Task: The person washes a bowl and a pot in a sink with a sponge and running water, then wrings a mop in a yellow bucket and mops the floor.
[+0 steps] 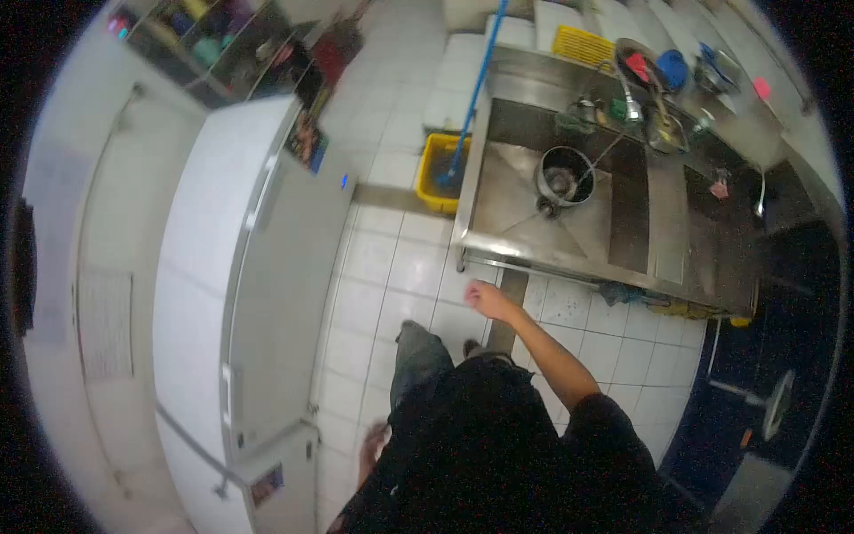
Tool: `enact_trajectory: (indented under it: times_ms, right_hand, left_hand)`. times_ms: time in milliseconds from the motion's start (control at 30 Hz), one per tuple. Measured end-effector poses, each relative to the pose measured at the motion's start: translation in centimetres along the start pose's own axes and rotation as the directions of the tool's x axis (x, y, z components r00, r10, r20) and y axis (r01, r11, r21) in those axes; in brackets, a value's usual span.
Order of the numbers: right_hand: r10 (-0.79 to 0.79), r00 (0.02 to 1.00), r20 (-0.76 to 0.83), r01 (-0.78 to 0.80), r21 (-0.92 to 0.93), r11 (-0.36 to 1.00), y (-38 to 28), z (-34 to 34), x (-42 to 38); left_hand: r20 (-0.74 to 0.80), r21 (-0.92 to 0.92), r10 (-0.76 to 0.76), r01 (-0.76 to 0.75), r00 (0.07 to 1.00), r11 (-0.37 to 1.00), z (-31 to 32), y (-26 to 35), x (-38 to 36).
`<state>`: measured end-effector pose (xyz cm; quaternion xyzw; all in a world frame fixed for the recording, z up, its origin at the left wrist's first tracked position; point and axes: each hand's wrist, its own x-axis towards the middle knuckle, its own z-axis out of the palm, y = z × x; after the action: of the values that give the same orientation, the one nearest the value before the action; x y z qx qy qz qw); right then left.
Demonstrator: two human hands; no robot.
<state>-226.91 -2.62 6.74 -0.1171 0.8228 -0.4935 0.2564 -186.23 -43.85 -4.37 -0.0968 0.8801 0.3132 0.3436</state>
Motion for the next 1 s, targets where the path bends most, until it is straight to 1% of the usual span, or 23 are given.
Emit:
enact_trajectory:
  times_ms: [33, 100, 167, 233, 267, 300, 333, 367, 400, 467, 500, 533, 567, 600, 633, 700, 733, 833, 867, 900, 933, 967, 1000]
  right_hand:
    - [-0.054, 0.997, -0.057, 0.054, -0.012, 0.998, -3.8, -1.0, 2.9]
    - [-0.111, 0.988, -0.109, 0.105, -0.061, 0.993, -8.3, -2.6, 9.8]
    - [-0.083, 0.99, -0.118, 0.075, -0.068, 0.995, -9.5, -3.0, 12.8]
    - [-0.086, 0.974, -0.209, 0.078, -0.043, 0.996, -12.0, -4.8, 17.6]
    - [-0.112, 0.957, -0.269, 0.122, 0.018, 0.992, -12.6, -5.3, 18.7]
    - [-0.041, 0.959, -0.281, 0.067, 0.085, 0.994, -12.5, -5.5, 19.7]
    - [0.029, 0.957, -0.29, 0.015, 0.148, 0.989, -12.4, -6.1, 20.9]
    - [0.048, 0.946, -0.321, 0.011, 0.18, 0.984, -12.0, -6.3, 21.7]
    - [0.079, 0.936, -0.342, -0.002, 0.219, 0.976, -11.4, -6.5, 22.2]
    - [0.107, 0.917, -0.383, -0.006, 0.255, 0.967, -9.9, -7.2, 22.8]
    - [0.129, 0.905, -0.405, -0.011, 0.282, 0.959, -9.2, -7.5, 22.8]
    - [0.203, 0.903, -0.379, -0.059, 0.358, 0.932, -9.0, -8.6, 22.9]
    - [0.272, 0.896, -0.351, -0.101, 0.435, 0.895, -9.4, -9.7, 22.9]
    - [0.339, 0.887, -0.314, -0.143, 0.511, 0.847, -10.1, -10.5, 23.2]
    - [0.351, 0.879, -0.323, -0.213, 0.393, 0.895, -10.6, -11.4, 24.0]
    - [0.372, 0.861, -0.346, -0.352, 0.123, 0.928, -11.4, -14.9, 26.2]
    - [0.359, 0.884, -0.3, -0.314, 0.188, 0.931, -11.9, -16.6, 27.8]
    - [0.144, 0.938, -0.316, -0.047, 0.295, 0.954, -13.7, -21.5, 34.9]
    - [0.169, 0.954, -0.248, -0.129, 0.17, 0.977, -14.3, -24.1, 37.9]
    - [0.092, 0.95, -0.299, -0.071, 0.081, 0.994, -13.2, -25.8, 42.0]
    - [0.028, 0.94, -0.341, -0.028, 0.006, 1.0, -12.0, -26.8, 45.8]
    - [-0.033, 0.954, -0.297, 0.008, -0.086, 0.996, -12.3, -29.1, 49.4]
    - [0.127, 0.969, -0.212, -0.131, -0.003, 0.991, -16.3, -32.6, 50.9]
  left_hand:
    - [0.348, -0.177, -0.407, 0.486, 0.844, 0.856, -0.6, 0.0, -0.5]
    - [0.266, -0.476, -0.33, 0.421, 0.906, 0.772, -4.4, -2.1, 0.2]
    - [0.189, -0.738, -0.31, 0.343, 0.932, 0.581, -7.4, -4.3, -2.6]
    - [0.046, -0.921, -0.282, 0.149, 0.958, 0.359, -14.3, -6.2, 1.2]
    - [0.277, -0.902, -0.415, 0.383, 0.867, 0.199, -18.8, -8.2, 6.3]
    - [0.486, -0.826, -0.514, 0.564, 0.706, -0.006, -23.5, -9.7, 11.3]
    - [0.05, -0.926, -0.557, 0.248, 0.829, 0.286, -29.1, -4.5, 13.9]
    - [0.033, -0.774, -0.416, 0.287, 0.909, 0.564, -35.3, -4.8, 20.7]
    - [-0.09, -0.728, -0.497, 0.284, 0.863, 0.624, -40.4, -3.6, 26.7]
    - [-0.306, -0.656, -0.329, 0.053, 0.893, 0.753, -50.2, 4.3, 36.7]
    - [-0.385, -0.536, -0.196, -0.046, 0.902, 0.843, -54.7, 7.6, 41.9]
    - [-0.285, -0.384, -0.082, -0.035, 0.955, 0.923, -60.0, 13.8, 45.4]
    - [-0.401, -0.084, 0.191, -0.244, 0.896, 0.966, -63.3, 17.1, 49.4]
    - [-0.381, -0.032, 0.275, -0.31, 0.883, 0.95, -66.1, 21.8, 52.6]
    - [-0.352, 0.016, 0.353, -0.372, 0.867, 0.928, -68.5, 26.0, 54.9]
    - [-0.2, -0.042, 0.434, -0.45, 0.878, 0.892, -70.9, 32.6, 59.5]
    - [-0.138, -0.081, 0.476, -0.488, 0.869, 0.869, -71.8, 35.2, 61.1]
    - [-0.164, 0.118, 0.51, -0.496, 0.844, 0.86, -71.3, 41.6, 61.1]
    - [-0.195, 0.102, 0.532, -0.523, 0.824, 0.846, -70.2, 41.3, 62.0]
    - [-0.221, 0.088, 0.553, -0.548, 0.803, 0.832, -68.8, 39.6, 63.6]
    - [-0.134, 0.036, 0.458, -0.457, 0.879, 0.889, -67.9, 37.9, 64.3]
    - [-0.05, -0.03, 0.393, -0.394, 0.918, 0.918, -66.6, 34.6, 65.6]
    - [0.232, 0.492, 0.83, -0.797, 0.507, 0.349, -65.4, 26.4, 69.9]
